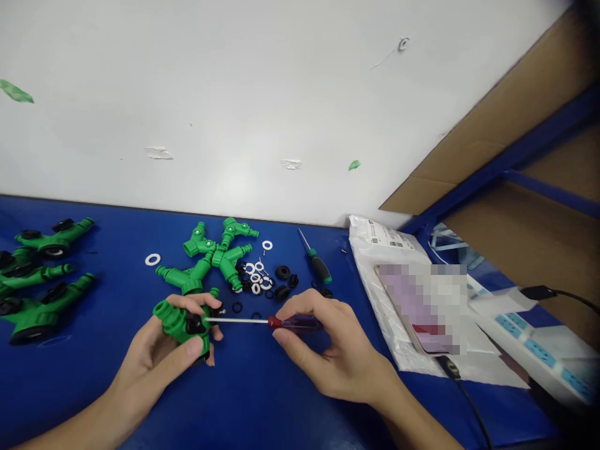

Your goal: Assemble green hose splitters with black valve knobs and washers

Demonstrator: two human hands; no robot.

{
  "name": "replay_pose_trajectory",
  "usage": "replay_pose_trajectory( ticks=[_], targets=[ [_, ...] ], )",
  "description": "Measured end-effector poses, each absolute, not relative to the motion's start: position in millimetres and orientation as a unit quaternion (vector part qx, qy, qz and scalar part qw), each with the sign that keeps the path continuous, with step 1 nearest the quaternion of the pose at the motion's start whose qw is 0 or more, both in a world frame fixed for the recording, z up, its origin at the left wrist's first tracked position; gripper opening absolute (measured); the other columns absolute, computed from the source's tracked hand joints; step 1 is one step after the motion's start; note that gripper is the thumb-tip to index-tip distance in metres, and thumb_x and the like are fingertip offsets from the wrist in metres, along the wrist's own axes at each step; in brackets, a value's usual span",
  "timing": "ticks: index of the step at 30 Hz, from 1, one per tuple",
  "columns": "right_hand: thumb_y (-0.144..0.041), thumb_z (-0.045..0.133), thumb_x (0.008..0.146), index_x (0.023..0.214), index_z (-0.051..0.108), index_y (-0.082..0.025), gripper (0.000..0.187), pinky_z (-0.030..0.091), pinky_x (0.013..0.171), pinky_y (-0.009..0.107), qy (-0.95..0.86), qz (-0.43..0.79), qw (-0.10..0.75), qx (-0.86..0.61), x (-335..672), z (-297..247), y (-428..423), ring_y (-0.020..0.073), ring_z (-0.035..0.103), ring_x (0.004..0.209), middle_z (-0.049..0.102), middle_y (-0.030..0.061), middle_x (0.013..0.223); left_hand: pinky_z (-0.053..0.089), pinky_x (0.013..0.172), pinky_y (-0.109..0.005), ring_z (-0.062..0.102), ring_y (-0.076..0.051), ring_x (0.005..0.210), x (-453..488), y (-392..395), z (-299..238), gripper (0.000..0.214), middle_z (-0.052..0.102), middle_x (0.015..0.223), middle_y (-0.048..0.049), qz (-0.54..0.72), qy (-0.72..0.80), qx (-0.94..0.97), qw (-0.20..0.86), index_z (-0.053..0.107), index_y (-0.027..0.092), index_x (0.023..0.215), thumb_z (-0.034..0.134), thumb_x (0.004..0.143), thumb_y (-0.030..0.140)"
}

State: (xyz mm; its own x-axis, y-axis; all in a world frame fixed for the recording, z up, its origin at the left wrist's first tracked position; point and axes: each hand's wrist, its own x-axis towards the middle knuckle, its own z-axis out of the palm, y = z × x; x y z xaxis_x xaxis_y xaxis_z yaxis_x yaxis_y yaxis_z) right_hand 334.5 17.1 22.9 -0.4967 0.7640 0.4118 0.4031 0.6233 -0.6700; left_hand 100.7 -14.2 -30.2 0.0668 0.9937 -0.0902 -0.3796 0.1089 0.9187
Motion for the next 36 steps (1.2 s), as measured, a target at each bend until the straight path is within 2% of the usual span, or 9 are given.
replay_pose_trajectory(
  ticks=[4,9,13,19,25,36],
  targets=[
    [-0.019,0.061,0.090,0.091,0.059,-0.020,0.003,0.042,0.045,0.020,-0.791,0.260,0.416,-0.366,337.3,20.2,22.4,0.0089,0.054,0.048,0.064,-0.0038,0.064,0.059,0.060,-0.027,0.068,-0.019,0.078,101.6,-14.7,-28.2,0.037,0.064,0.111,-0.0037,0.557,0.447,0.400,0.575,0.061,0.027,0.095,0.084,0.069,0.016],
    [-0.019,0.059,0.091,0.091,0.059,-0.020,0.001,0.043,0.045,0.020,-0.783,0.266,0.429,-0.364,340.1,22.0,26.1,0.0088,0.055,0.047,0.067,-0.0027,0.065,0.054,0.046,-0.021,0.071,-0.022,0.077,110.0,-12.7,-24.4,0.041,0.065,0.100,0.0000,0.555,0.478,0.405,0.547,0.056,0.028,0.094,0.085,0.066,0.019],
    [-0.020,0.060,0.090,0.087,0.058,-0.020,0.003,0.044,0.045,0.019,-0.786,0.260,0.423,-0.369,342.2,26.0,25.4,0.0088,0.053,0.046,0.063,-0.0042,0.059,0.052,0.040,-0.019,0.070,-0.019,0.070,114.1,-9.5,-24.4,0.040,0.066,0.092,0.0020,0.552,0.493,0.410,0.533,0.055,0.028,0.092,0.085,0.066,0.020],
    [-0.021,0.059,0.090,0.088,0.058,-0.020,0.003,0.045,0.046,0.019,-0.785,0.273,0.414,-0.372,345.7,24.1,25.8,0.0091,0.054,0.048,0.061,-0.0046,0.060,0.051,0.043,-0.019,0.061,-0.007,0.046,113.5,-5.6,-28.8,0.039,0.068,0.090,0.0049,0.536,0.503,0.419,0.533,0.054,0.027,0.091,0.085,0.068,0.018],
    [-0.021,0.061,0.090,0.087,0.058,-0.020,0.004,0.042,0.045,0.019,-0.788,0.271,0.413,-0.366,346.8,20.9,27.4,0.0080,0.049,0.046,0.058,-0.0059,0.059,0.053,0.046,-0.021,0.060,-0.007,0.045,114.2,-3.8,-27.7,0.040,0.068,0.089,0.0046,0.535,0.514,0.403,0.536,0.051,0.025,0.089,0.085,0.068,0.018],
    [-0.018,0.061,0.089,0.086,0.058,-0.020,0.005,0.042,0.046,0.018,-0.782,0.267,0.420,-0.374,346.7,19.4,29.7,0.0075,0.050,0.046,0.059,-0.0059,0.060,0.051,0.046,-0.021,0.060,-0.006,0.045,109.7,-4.0,-34.1,0.040,0.064,0.088,0.0066,0.518,0.518,0.402,0.549,0.046,0.025,0.085,0.083,0.071,0.020]
  ],
)
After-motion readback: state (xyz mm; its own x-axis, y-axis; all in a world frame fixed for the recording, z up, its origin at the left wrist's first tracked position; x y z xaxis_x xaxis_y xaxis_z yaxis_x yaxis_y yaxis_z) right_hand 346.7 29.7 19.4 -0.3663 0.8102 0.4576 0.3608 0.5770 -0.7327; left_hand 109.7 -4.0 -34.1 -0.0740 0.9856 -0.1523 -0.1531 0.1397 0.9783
